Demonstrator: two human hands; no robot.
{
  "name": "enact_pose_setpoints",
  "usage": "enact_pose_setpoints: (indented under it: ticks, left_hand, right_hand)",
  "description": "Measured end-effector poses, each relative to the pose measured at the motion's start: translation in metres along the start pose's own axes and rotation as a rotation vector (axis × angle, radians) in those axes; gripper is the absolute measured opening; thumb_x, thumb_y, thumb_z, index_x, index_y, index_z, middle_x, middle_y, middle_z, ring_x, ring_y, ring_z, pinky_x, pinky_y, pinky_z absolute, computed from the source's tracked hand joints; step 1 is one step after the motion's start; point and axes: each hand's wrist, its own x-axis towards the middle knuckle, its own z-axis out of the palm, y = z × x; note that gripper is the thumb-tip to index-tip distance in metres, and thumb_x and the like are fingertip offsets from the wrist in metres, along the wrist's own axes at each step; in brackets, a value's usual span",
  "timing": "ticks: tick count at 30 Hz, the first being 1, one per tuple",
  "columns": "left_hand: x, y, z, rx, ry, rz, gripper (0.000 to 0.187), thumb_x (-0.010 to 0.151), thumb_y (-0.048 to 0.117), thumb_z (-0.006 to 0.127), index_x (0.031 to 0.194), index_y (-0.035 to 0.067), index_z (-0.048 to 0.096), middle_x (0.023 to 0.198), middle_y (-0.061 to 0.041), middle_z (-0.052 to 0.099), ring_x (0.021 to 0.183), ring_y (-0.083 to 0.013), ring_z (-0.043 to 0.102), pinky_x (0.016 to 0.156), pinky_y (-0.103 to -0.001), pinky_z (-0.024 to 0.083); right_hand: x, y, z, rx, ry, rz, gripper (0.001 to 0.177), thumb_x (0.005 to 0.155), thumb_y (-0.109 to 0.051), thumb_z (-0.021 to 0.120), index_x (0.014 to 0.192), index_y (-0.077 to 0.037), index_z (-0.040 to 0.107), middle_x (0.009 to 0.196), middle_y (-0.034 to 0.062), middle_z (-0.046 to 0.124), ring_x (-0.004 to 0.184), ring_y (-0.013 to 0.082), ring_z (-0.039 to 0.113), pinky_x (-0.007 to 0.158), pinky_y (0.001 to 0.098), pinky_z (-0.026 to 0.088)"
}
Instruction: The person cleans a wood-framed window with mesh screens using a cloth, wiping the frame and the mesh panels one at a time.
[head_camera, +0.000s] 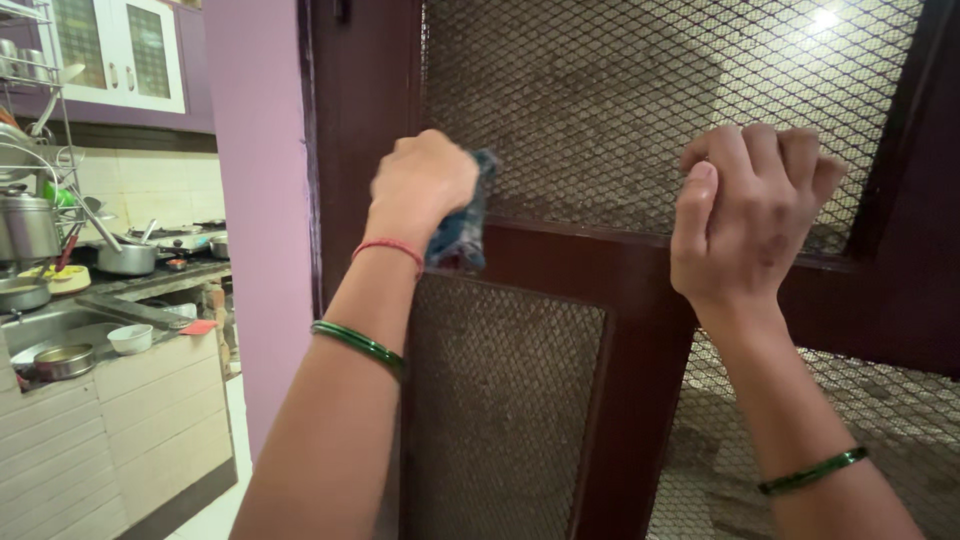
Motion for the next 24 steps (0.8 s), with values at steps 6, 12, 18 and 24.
enact_pose_setpoints:
  ticks: [6, 12, 18, 24]
  left_hand:
    - [-0.048, 0.078, 0.043, -0.100, -0.295, 0.430, 0.041, 0.083, 0.030, 0.055, 0.110, 0.007, 0.077, 0.120, -0.026, 0.066, 0.115, -0.0410, 0.065, 0.101, -0.048, 0.051]
    - [-0.072, 0.075, 0.000, -0.168, -0.087, 0.421, 0.040, 0.088, 0.029, 0.049, 0.115, 0.012, 0.074, 0.120, -0.021, 0.073, 0.114, -0.0383, 0.068, 0.103, -0.048, 0.051]
    - [-0.034, 0.056, 0.013, -0.469, 0.068, 0.994, 0.038, 0.083, 0.002, 0.051, 0.112, 0.009, 0.076, 0.114, -0.012, 0.066, 0.110, -0.0335, 0.066, 0.099, -0.040, 0.054]
    - [-0.062, 0.051, 0.062, -0.324, 0.420, 1.225, 0.022, 0.079, 0.005, 0.070, 0.089, 0.021, 0.080, 0.106, 0.002, 0.063, 0.109, -0.0242, 0.059, 0.097, -0.041, 0.052]
  right_hand:
    - [-0.006, 0.010, 0.006, -0.065, -0.009, -0.027, 0.036, 0.109, -0.030, 0.034, 0.090, -0.013, 0.060, 0.089, 0.0051, 0.057, 0.104, 0.0229, 0.048, 0.101, 0.0399, 0.032]
    - [0.001, 0.024, 0.004, 0.244, 0.109, 0.218, 0.056, 0.110, -0.044, 0.022, 0.083, -0.011, 0.058, 0.073, 0.0040, 0.051, 0.094, 0.0216, 0.043, 0.100, 0.0414, 0.034]
    - [-0.003, 0.014, 0.000, 0.400, 0.128, 0.165, 0.068, 0.110, -0.053, 0.018, 0.082, -0.008, 0.060, 0.068, 0.0037, 0.053, 0.095, 0.0220, 0.039, 0.095, 0.0371, 0.035]
    - [-0.003, 0.017, -0.007, 0.338, 0.170, 0.112, 0.069, 0.114, -0.051, 0.022, 0.085, -0.005, 0.063, 0.068, 0.0044, 0.055, 0.092, 0.0193, 0.041, 0.094, 0.0390, 0.037]
